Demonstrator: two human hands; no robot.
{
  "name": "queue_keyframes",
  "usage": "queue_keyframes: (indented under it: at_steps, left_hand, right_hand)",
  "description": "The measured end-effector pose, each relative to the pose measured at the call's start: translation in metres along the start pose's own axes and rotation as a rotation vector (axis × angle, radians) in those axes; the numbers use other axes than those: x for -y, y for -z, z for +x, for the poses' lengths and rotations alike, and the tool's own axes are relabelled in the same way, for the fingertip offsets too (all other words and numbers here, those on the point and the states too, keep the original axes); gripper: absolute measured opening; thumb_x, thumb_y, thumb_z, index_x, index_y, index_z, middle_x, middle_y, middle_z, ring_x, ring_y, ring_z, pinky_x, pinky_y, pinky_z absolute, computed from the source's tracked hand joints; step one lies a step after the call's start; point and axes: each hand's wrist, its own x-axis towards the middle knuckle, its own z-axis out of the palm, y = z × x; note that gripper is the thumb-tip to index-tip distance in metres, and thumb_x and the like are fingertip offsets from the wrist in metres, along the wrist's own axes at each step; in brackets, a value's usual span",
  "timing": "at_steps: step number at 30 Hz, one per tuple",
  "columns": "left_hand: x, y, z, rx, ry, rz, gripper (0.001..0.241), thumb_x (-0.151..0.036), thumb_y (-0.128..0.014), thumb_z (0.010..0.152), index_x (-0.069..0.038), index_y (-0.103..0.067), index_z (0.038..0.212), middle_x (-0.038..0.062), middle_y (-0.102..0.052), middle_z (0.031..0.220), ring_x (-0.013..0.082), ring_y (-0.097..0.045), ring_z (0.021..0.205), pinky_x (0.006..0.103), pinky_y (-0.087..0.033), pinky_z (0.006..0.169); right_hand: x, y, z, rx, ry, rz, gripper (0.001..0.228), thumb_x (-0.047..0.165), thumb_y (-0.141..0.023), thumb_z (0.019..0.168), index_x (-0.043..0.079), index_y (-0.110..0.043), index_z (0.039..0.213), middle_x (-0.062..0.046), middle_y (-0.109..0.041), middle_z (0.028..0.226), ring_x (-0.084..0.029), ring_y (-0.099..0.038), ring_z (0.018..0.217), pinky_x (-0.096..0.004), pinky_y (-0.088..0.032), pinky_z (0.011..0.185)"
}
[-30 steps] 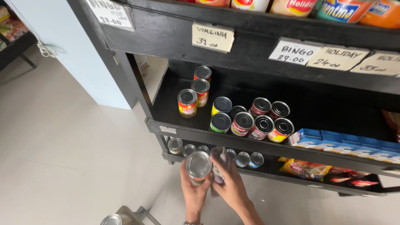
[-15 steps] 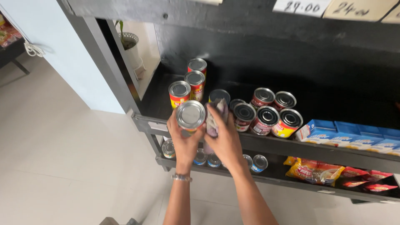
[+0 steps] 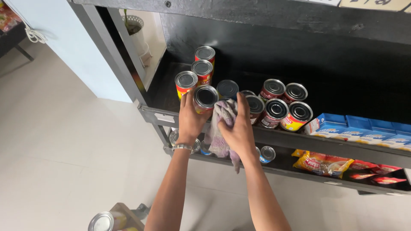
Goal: Wiping and stocking canned goods onto shelves in a grocery store.
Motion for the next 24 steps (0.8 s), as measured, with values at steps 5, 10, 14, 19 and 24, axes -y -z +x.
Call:
queue_keyframes:
  at_steps: [5, 10, 14, 19, 24]
  left_hand:
    - [0.009, -0.004, 0.002, 0.053, 0.121, 0.237, 0.092, -0.018, -0.086, 0.074, -0.004, -0.036, 0.15, 0.02, -0.055, 0.136, 0.0388, -0.057, 0.123, 0.0553, -0.034, 0.107]
    - [0.022, -0.001, -0.002, 0.111, 0.217, 0.421, 0.091, -0.015, -0.078, 0.077, -0.009, -0.033, 0.156, 0.02, -0.059, 0.125, 0.038, -0.057, 0.12, 0.0641, -0.016, 0.117]
    - [0.045, -0.015, -0.011, -0.013, 0.127, 0.262, 0.081, -0.011, -0.07, 0.084, -0.009, -0.04, 0.158, 0.018, -0.066, 0.12, 0.0352, -0.061, 0.121, 0.062, -0.025, 0.126]
    - [-0.009, 0.019, 0.008, 0.144, 0.253, 0.307, 0.08, -0.009, -0.07, 0.079, -0.007, -0.04, 0.153, 0.016, -0.072, 0.108, 0.0326, -0.064, 0.114, 0.0699, -0.011, 0.121]
    - [0.059, 0.019, 0.022, 0.277, 0.242, -0.061, 0.084, -0.009, -0.074, 0.075, -0.004, -0.038, 0.151, 0.014, -0.073, 0.127, 0.0291, -0.06, 0.127, 0.0651, -0.011, 0.114]
  right_hand:
    - [0.011, -0.009, 0.003, 0.146, 0.053, -0.059, 0.087, 0.012, -0.074, 0.081, 0.004, -0.032, 0.156, -0.022, -0.034, 0.164, -0.039, -0.039, 0.148, -0.042, -0.038, 0.118]
    - [0.014, -0.023, 0.007, 0.325, -0.055, -0.057, 0.086, 0.019, -0.074, 0.08, 0.008, -0.034, 0.155, -0.017, -0.038, 0.161, -0.037, -0.049, 0.139, -0.042, -0.045, 0.11]
    - [0.031, -0.025, 0.01, 0.377, -0.187, -0.057, 0.087, 0.022, -0.073, 0.081, 0.012, -0.032, 0.157, -0.015, -0.045, 0.157, -0.037, -0.055, 0.133, -0.043, -0.05, 0.105]
    - [0.034, -0.025, 0.007, 0.363, -0.242, -0.069, 0.09, 0.022, -0.073, 0.079, 0.013, -0.028, 0.157, -0.014, -0.039, 0.159, -0.037, -0.053, 0.135, -0.043, -0.051, 0.103]
    - [0.018, -0.031, 0.008, 0.358, -0.142, -0.105, 0.091, 0.02, -0.075, 0.081, 0.011, -0.028, 0.158, -0.017, -0.024, 0.168, -0.039, -0.04, 0.145, -0.043, -0.043, 0.113]
